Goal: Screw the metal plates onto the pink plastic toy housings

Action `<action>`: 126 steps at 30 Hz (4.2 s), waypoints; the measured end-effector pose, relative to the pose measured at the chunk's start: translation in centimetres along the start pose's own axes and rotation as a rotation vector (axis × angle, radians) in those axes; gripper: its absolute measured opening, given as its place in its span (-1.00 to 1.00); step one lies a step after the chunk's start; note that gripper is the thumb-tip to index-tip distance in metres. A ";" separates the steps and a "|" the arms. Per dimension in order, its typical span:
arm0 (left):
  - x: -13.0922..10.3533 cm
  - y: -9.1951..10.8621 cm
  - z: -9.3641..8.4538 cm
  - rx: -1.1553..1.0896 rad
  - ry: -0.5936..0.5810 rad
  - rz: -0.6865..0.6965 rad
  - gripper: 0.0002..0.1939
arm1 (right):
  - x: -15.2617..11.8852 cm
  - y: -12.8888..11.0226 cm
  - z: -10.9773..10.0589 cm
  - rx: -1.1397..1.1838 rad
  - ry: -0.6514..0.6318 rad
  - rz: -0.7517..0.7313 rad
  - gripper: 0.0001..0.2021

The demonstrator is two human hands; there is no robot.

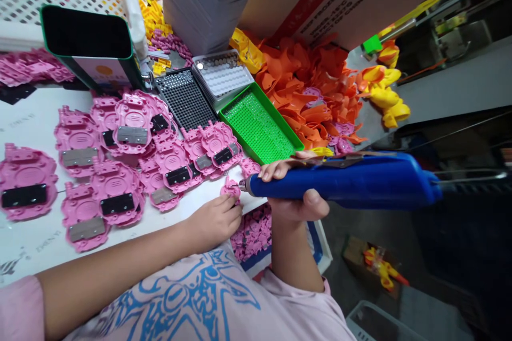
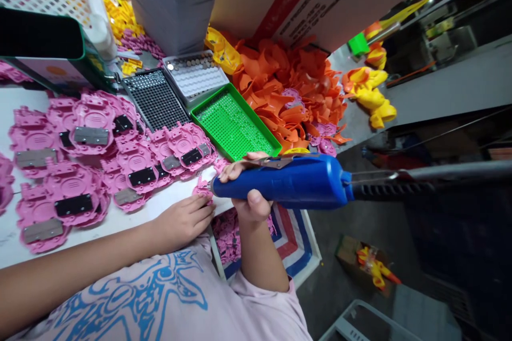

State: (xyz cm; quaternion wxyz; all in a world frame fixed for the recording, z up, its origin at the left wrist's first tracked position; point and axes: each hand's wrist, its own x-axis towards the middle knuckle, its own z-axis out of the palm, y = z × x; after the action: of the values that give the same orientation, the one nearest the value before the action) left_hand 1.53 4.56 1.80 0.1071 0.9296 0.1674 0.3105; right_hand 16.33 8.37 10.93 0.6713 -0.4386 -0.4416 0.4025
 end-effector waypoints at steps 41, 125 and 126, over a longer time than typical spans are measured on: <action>7.1 -0.7 3.8 0.226 0.032 -0.127 -0.71 | 8.2 -2.1 -9.5 -0.076 0.605 -0.249 -0.81; 2.1 0.2 1.6 -0.036 -0.019 -0.036 -0.90 | 10.0 0.8 -10.8 -0.136 0.555 -0.154 -0.76; 2.1 0.2 1.6 -0.036 -0.023 -0.040 -0.89 | 10.0 0.8 -10.8 -0.138 0.551 -0.159 -0.75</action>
State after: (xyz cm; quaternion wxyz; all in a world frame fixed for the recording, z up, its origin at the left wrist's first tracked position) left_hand 4.11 5.03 1.69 0.1319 0.9274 0.1791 0.3006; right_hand 29.26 15.42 10.14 0.7638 -0.5400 -0.3021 0.1835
